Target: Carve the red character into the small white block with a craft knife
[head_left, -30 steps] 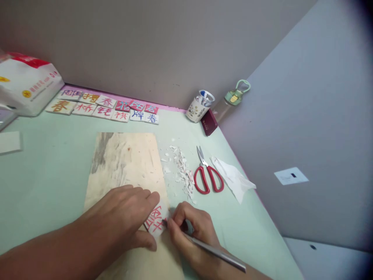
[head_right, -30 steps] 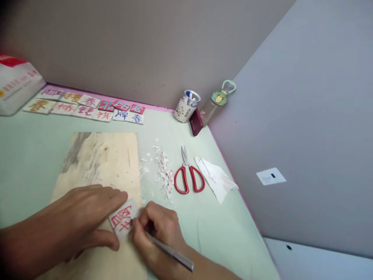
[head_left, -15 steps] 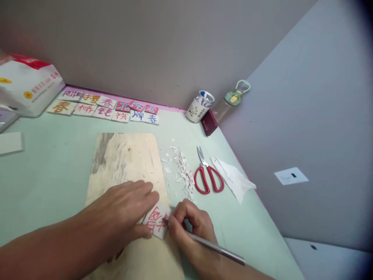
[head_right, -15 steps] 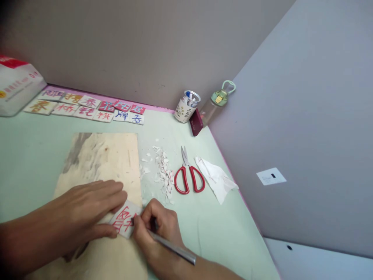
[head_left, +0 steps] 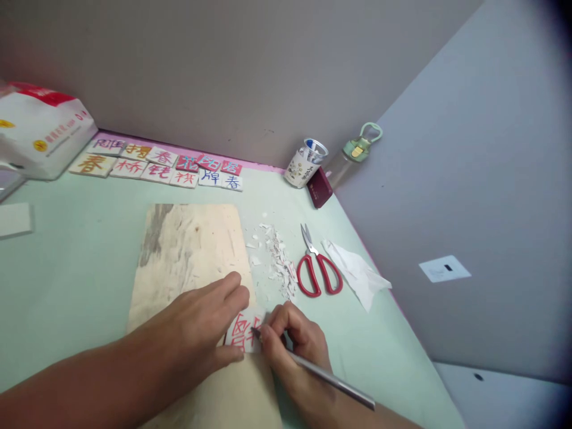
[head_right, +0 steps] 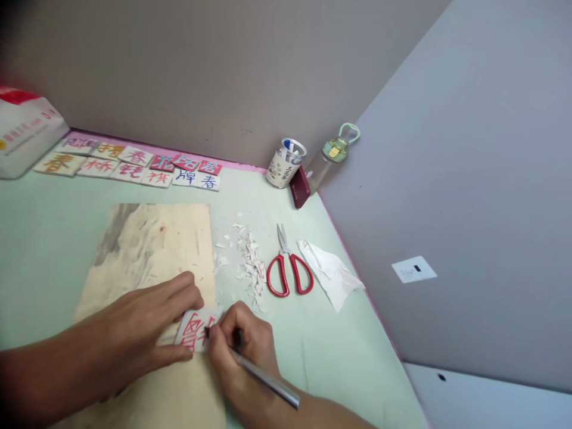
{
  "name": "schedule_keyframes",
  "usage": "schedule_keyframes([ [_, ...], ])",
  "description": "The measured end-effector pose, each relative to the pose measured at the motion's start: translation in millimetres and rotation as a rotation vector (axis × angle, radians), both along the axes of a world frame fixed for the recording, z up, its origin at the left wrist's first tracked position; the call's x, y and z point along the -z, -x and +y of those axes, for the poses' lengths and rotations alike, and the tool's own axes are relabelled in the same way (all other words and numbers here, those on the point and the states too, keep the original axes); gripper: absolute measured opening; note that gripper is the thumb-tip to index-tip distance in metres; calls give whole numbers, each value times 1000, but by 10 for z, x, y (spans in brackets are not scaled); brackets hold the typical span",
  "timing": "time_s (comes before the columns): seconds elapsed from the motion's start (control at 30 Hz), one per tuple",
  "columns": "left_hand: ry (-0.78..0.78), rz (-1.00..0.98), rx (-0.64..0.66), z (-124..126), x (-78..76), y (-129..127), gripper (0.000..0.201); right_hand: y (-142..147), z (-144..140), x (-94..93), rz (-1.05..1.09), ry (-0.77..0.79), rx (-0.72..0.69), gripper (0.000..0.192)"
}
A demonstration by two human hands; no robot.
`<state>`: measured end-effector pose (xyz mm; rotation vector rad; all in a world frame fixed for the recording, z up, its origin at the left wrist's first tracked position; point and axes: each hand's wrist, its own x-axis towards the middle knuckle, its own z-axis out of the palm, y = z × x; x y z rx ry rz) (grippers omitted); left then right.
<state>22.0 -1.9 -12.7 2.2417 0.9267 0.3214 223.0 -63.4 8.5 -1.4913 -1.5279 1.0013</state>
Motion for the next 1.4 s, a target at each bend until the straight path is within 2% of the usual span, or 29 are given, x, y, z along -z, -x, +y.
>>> schedule_keyframes([
  [0.33, -14, -7, -13, -11, 13, 3, 30, 12, -41, 56, 38, -25, 1, 32],
  [0.57, -16, 43, -4, -12, -18, -5, 34, 11, -38, 44, 65, 71, 17, 31],
  [0.67, -38, 16, -6, -20, 15, -4, 38, 16, -34, 56, 90, 104, 28, 33],
  [0.9, -114, -55, -54, -45, 124, -16, 44, 17, -45, 71, 93, 60, 3, 32],
  [1.17, -91, -40, -43, -40, 100, -6, 45, 24, -35, 79, 85, 18, -30, 29],
  [1.4, -49, -40, -23, -17, 49, -8, 38, 9, -40, 81, 31, -66, -86, 28],
])
